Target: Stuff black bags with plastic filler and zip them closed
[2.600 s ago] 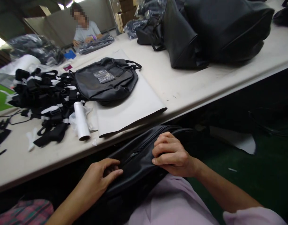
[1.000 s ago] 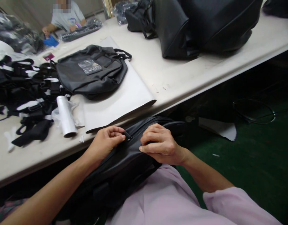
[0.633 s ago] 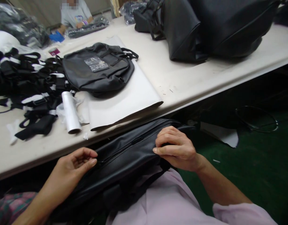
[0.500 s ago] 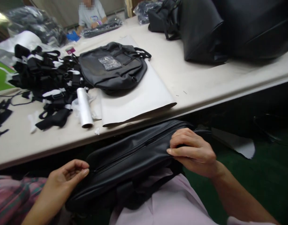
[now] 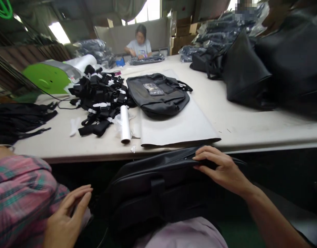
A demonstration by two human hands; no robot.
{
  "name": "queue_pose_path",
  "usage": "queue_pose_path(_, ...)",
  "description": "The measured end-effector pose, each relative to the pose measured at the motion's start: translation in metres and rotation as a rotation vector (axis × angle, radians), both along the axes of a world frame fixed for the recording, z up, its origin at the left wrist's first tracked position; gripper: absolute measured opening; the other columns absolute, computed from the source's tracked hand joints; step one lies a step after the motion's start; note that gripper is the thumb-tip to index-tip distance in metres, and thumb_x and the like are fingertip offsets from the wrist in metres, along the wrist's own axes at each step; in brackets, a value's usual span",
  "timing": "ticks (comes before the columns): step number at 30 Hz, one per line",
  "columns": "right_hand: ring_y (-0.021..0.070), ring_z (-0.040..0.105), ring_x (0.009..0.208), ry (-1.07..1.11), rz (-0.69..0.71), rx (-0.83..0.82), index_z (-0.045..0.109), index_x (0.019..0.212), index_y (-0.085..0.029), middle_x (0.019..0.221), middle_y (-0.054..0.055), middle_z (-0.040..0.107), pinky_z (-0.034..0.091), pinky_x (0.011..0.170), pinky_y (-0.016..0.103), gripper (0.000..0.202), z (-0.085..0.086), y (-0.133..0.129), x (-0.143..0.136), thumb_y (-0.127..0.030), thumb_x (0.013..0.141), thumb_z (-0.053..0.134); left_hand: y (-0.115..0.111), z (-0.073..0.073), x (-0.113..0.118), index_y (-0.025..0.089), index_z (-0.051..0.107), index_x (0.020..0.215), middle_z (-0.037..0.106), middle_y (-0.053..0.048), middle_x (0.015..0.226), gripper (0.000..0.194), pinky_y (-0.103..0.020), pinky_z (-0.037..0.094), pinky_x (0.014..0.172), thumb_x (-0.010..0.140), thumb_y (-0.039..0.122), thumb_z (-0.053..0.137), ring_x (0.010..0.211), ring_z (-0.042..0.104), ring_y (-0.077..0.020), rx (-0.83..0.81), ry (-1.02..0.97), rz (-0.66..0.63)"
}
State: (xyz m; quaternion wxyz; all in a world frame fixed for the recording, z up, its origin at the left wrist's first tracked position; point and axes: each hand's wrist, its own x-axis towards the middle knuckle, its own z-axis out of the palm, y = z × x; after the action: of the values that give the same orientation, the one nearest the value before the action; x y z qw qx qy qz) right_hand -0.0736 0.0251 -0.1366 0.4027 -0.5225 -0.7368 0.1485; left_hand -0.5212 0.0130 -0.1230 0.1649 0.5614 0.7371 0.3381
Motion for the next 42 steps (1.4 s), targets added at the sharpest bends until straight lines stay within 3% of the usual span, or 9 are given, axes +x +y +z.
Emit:
queue_pose_path(5, 0.0242, 0.061, 0.11, -0.067, 0.017, -0.182, 0.072, 0.103, -0.028, 0.115, 0.004, 0.066, 0.048, 0.1, 0.04, 0.018, 0.005, 0.019, -0.001, -0.031, 0.086, 0.07, 0.004, -0.01, 0.057, 0.032, 0.069, 0.115, 0.072, -0.001, 0.119, 0.031, -0.032, 0.058, 0.094, 0.092, 0.049, 0.058, 0.109, 0.069, -0.0209, 0.329, 0.041, -0.41)
queue_pose_path(9, 0.0255, 0.063, 0.109, -0.16, 0.06, -0.254, 0.073, 0.105, -0.028, 0.116, 0.005, 0.068, 0.05, 0.098, 0.041, 0.022, 0.004, 0.035, -0.007, -0.038, 0.086, 0.07, 0.046, -0.058, 0.096, 0.03, 0.067, 0.123, 0.071, -0.007, 0.115, 0.031, -0.051, 0.052, 0.099, 0.094, 0.034, 0.056, 0.109, 0.064, -0.028, 0.382, 0.101, -0.359)
queue_pose_path(12, 0.028, 0.067, 0.101, -0.271, 0.0, -0.217, 0.074, 0.103, -0.026, 0.108, 0.005, 0.072, 0.053, 0.091, 0.045, 0.021, -0.006, 0.048, -0.015, -0.038, 0.086, 0.067, 0.083, -0.086, 0.101, 0.025, 0.071, 0.108, 0.072, -0.007, 0.104, 0.024, -0.048, 0.056, 0.093, 0.085, 0.025, 0.064, 0.102, 0.067, -0.0281, 0.257, 0.007, -0.37)
queue_pose_path(16, 0.0292, 0.07, 0.099, -0.283, -0.062, -0.116, 0.075, 0.104, -0.028, 0.106, 0.004, 0.075, 0.056, 0.089, 0.045, 0.022, -0.018, 0.058, -0.015, -0.037, 0.085, 0.068, 0.093, -0.088, 0.094, 0.022, 0.069, 0.102, 0.068, -0.01, 0.105, 0.019, -0.046, 0.056, 0.094, 0.088, 0.032, 0.061, 0.103, 0.066, -0.0276, 0.331, 0.018, -0.306)
queue_pose_path(21, 0.0292, 0.071, 0.1, -0.177, -0.049, -0.082, 0.076, 0.101, -0.028, 0.105, 0.003, 0.076, 0.056, 0.089, 0.043, 0.026, -0.024, 0.063, -0.005, -0.043, 0.08, 0.074, 0.109, -0.046, 0.063, 0.021, 0.061, 0.112, 0.061, -0.014, 0.12, 0.03, -0.048, 0.04, 0.113, 0.095, 0.044, 0.051, 0.119, 0.056, -0.0288, 0.515, 0.11, -0.141)
queue_pose_path(25, 0.0268, 0.071, 0.096, -0.118, -0.027, -0.106, 0.075, 0.102, -0.027, 0.104, 0.003, 0.076, 0.054, 0.088, 0.04, 0.024, -0.022, 0.067, -0.005, -0.04, 0.082, 0.072, 0.184, -0.004, 0.031, 0.015, 0.055, 0.115, 0.054, -0.02, 0.131, 0.036, -0.052, 0.03, 0.119, 0.086, 0.036, 0.059, 0.133, 0.044, -0.0344, 0.429, 0.167, -0.068)
queue_pose_path(30, 0.0251, 0.07, 0.098, -0.104, -0.024, -0.104, 0.074, 0.101, -0.027, 0.102, 0.002, 0.075, 0.052, 0.087, 0.036, 0.02, -0.017, 0.063, -0.008, -0.033, 0.082, 0.074, 0.253, 0.017, 0.024, 0.012, 0.059, 0.108, 0.061, -0.016, 0.122, 0.034, -0.054, 0.036, 0.113, 0.078, 0.022, 0.073, 0.125, 0.052, -0.0326, 0.14, 0.08, -0.066)
queue_pose_path(35, 0.0248, 0.069, 0.098, -0.122, -0.024, -0.108, 0.074, 0.1, -0.025, 0.099, 0.002, 0.075, 0.049, 0.087, 0.036, 0.019, -0.011, 0.059, -0.007, -0.031, 0.082, 0.075, 0.26, 0.047, 0.049, 0.014, 0.061, 0.088, 0.062, -0.002, 0.089, 0.016, -0.036, 0.055, 0.079, 0.089, 0.028, 0.069, 0.085, 0.063, -0.0183, -0.016, -0.219, -0.054)
queue_pose_path(42, 0.0263, 0.07, 0.1, -0.131, -0.014, -0.07, 0.074, 0.102, -0.026, 0.104, 0.003, 0.075, 0.053, 0.09, 0.04, 0.02, -0.017, 0.059, -0.005, -0.033, 0.083, 0.072, 0.227, 0.139, 0.07, 0.014, 0.051, 0.076, 0.051, 0.004, 0.068, 0.015, -0.019, 0.044, 0.052, 0.089, 0.009, 0.055, 0.059, 0.049, -0.0079, 0.166, -0.786, -0.148)
